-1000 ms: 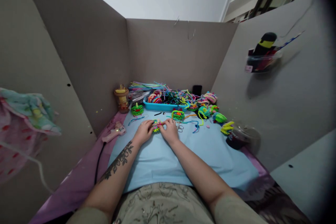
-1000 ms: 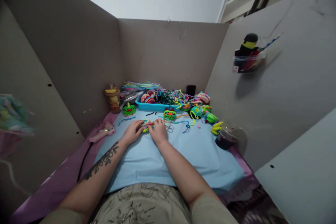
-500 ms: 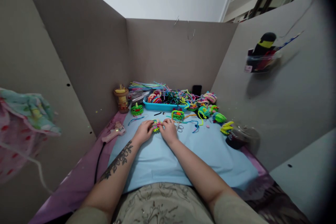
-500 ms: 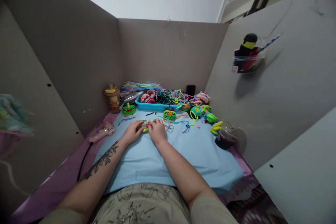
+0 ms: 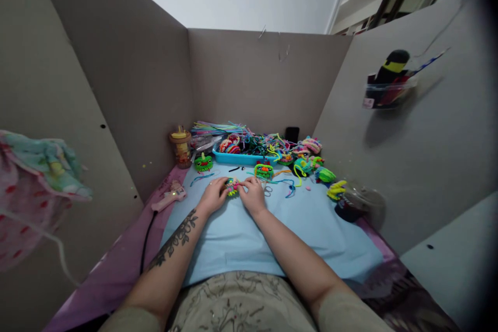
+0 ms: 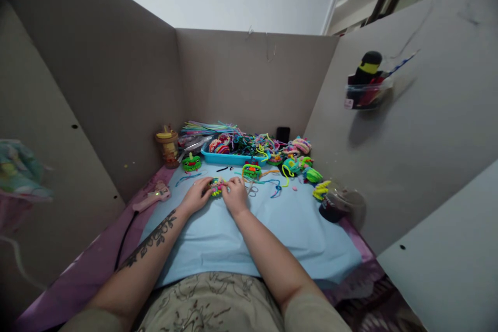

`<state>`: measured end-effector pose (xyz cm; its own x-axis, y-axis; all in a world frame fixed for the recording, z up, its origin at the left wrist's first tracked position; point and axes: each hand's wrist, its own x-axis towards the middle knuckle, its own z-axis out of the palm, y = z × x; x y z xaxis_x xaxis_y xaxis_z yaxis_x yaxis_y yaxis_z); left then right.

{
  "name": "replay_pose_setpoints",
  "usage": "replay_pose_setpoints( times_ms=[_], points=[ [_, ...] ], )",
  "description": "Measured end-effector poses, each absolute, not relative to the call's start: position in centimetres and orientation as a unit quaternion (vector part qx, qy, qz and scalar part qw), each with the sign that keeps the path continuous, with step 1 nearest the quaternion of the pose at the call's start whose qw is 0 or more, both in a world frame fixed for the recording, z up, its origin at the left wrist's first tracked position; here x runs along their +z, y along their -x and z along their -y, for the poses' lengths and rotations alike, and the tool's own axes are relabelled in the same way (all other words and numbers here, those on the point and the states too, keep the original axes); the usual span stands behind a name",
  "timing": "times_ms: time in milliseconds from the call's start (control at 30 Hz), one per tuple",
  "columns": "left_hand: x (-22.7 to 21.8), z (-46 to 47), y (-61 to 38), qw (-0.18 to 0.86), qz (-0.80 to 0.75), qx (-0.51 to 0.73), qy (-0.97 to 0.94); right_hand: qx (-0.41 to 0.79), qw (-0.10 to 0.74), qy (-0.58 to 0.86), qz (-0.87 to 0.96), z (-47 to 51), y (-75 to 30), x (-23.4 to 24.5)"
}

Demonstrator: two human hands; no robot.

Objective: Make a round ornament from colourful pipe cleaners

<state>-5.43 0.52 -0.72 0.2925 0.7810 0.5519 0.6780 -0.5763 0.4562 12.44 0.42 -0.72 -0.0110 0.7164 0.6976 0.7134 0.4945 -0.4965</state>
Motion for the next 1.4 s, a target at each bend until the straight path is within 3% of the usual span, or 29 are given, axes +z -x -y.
replay_pose_setpoints(
  times_ms=[633,967,1400],
  points=[
    [-1.1,-0.8,5.4,0.074,-0.441,0.366,-0.816,-0.036,0.401,0.535,0.742,-0.4,-11.6,-0.6],
    [-0.9,-0.8,5.5,0.058,-0.455,0.387,-0.8,0.027,0.513,0.517,0.685,-1.1,-12.9,-1.1],
    [-1.9,-1.7,5.6,0.095,-0.46,0.377,-0.798,-0.016,0.453,0.511,0.73,-0.8,-11.9,-1.1]
  ],
)
